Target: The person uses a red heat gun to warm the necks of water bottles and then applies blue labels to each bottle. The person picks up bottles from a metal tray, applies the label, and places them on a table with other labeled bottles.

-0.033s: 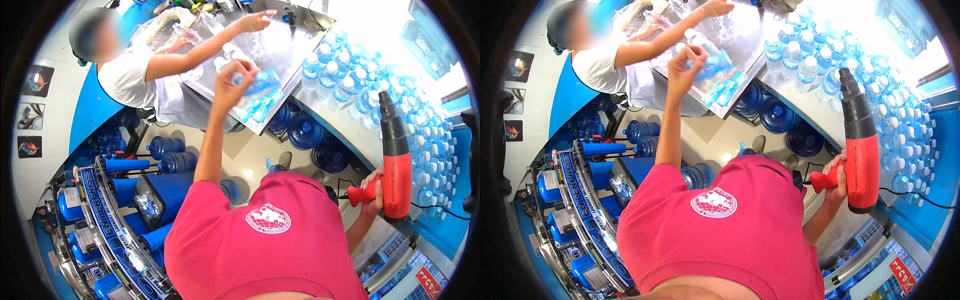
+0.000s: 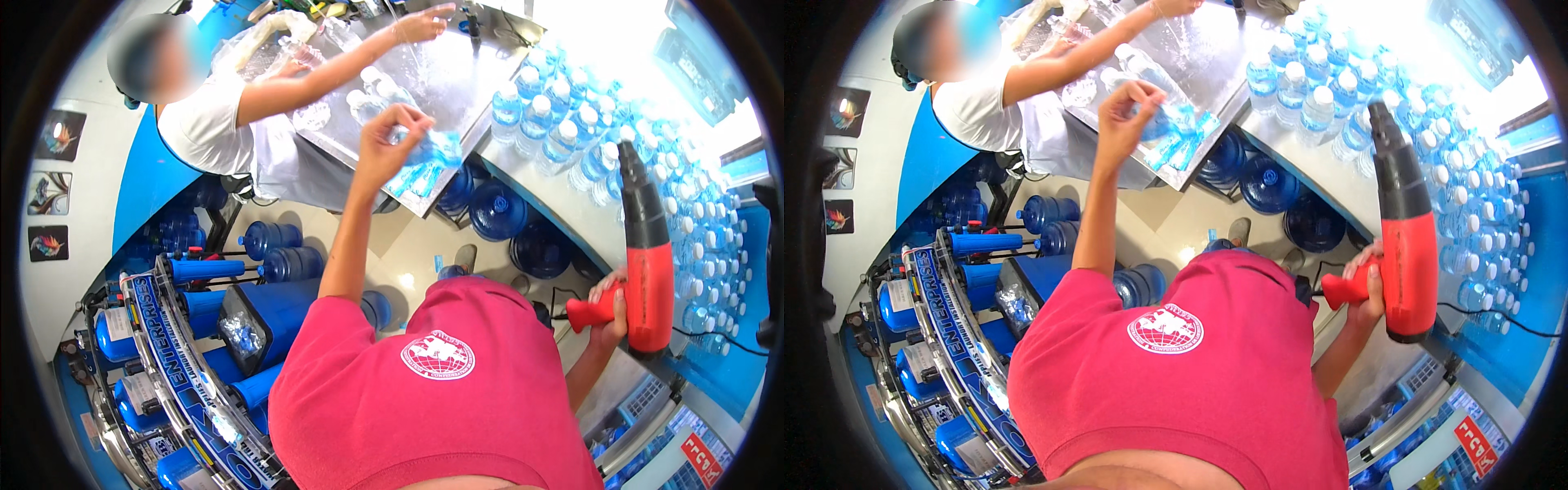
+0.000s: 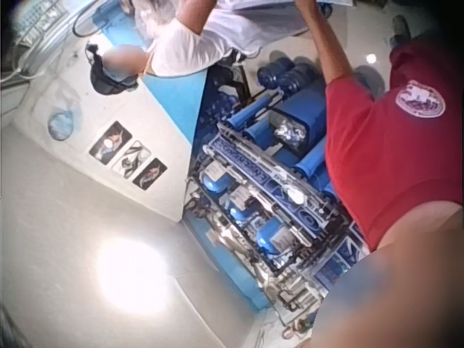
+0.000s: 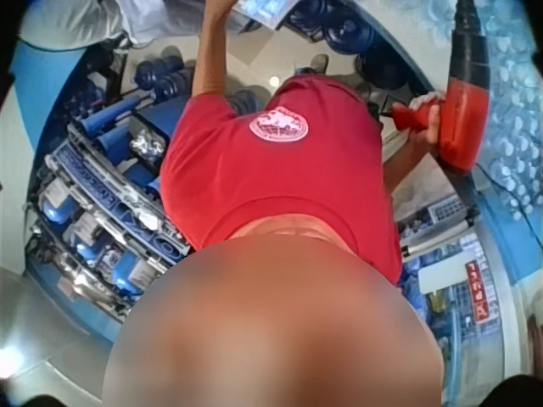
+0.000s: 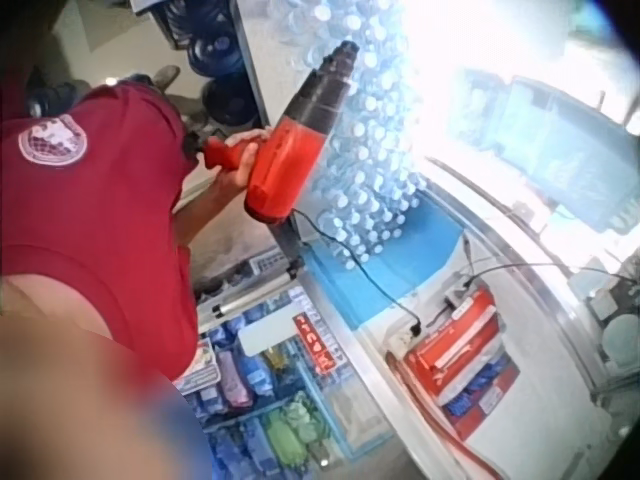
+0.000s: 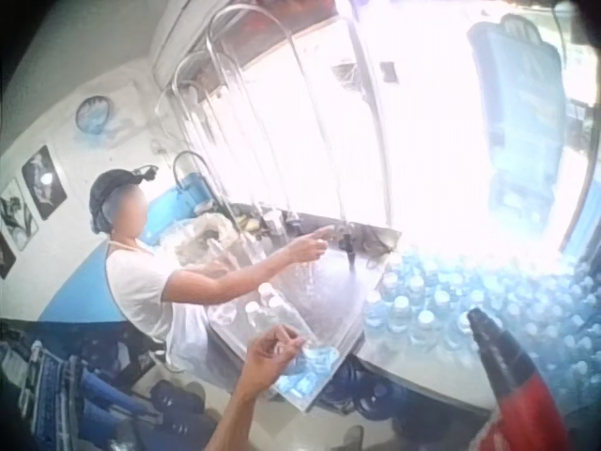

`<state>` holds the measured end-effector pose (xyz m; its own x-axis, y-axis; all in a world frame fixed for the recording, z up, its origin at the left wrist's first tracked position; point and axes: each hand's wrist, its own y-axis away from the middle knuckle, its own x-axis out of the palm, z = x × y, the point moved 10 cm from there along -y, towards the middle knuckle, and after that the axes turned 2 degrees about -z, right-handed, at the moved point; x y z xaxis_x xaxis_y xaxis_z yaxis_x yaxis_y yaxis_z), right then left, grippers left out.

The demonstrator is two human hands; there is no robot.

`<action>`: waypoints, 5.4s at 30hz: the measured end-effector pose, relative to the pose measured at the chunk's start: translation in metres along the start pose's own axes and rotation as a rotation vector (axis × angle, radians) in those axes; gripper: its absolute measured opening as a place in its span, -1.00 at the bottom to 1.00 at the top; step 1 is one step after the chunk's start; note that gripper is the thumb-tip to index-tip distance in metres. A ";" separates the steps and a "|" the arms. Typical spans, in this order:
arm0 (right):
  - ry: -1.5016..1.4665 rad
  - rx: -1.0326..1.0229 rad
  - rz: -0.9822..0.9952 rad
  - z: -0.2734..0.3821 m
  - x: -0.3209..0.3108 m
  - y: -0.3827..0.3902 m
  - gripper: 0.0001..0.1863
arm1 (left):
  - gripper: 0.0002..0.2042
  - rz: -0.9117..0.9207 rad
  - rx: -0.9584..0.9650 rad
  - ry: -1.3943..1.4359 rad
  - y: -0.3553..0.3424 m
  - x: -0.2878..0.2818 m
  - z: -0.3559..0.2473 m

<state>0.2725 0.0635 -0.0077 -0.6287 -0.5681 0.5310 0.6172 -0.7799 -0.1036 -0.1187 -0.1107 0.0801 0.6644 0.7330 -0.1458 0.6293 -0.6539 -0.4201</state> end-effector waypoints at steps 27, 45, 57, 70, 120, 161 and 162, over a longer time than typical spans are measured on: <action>-0.072 0.282 0.435 -0.086 0.154 -0.068 -0.67 | -0.87 0.095 -0.320 0.540 0.072 0.105 -0.016; 0.835 -0.230 0.360 -0.007 0.111 -0.054 -0.59 | -0.81 -0.003 -0.138 -0.920 -0.082 -0.068 0.031; 0.593 -0.112 0.324 -0.002 0.104 -0.051 -0.54 | -0.74 0.094 -0.081 -1.110 -0.084 -0.073 0.039; 0.546 -0.137 0.296 -0.006 0.100 -0.048 -0.48 | -0.78 0.135 -0.101 -0.807 -0.088 -0.074 0.059; 0.332 -0.037 0.212 -0.039 0.102 -0.040 -0.56 | -0.26 -0.231 0.240 -1.331 -0.029 -0.044 0.064; 0.685 0.170 0.138 -0.101 0.039 -0.015 -0.75 | -0.70 -0.220 -0.708 -0.589 0.125 -0.103 0.216; 0.653 0.218 0.117 -0.108 0.032 -0.011 -0.75 | -0.79 -0.248 -0.700 -0.608 0.122 -0.101 0.212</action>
<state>0.1946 0.0252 -0.0800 -0.6656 -0.7403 -0.0948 0.7363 -0.6721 0.0784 -0.1947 -0.2243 -0.1462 0.2812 0.7086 -0.6472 0.9528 -0.2868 0.1000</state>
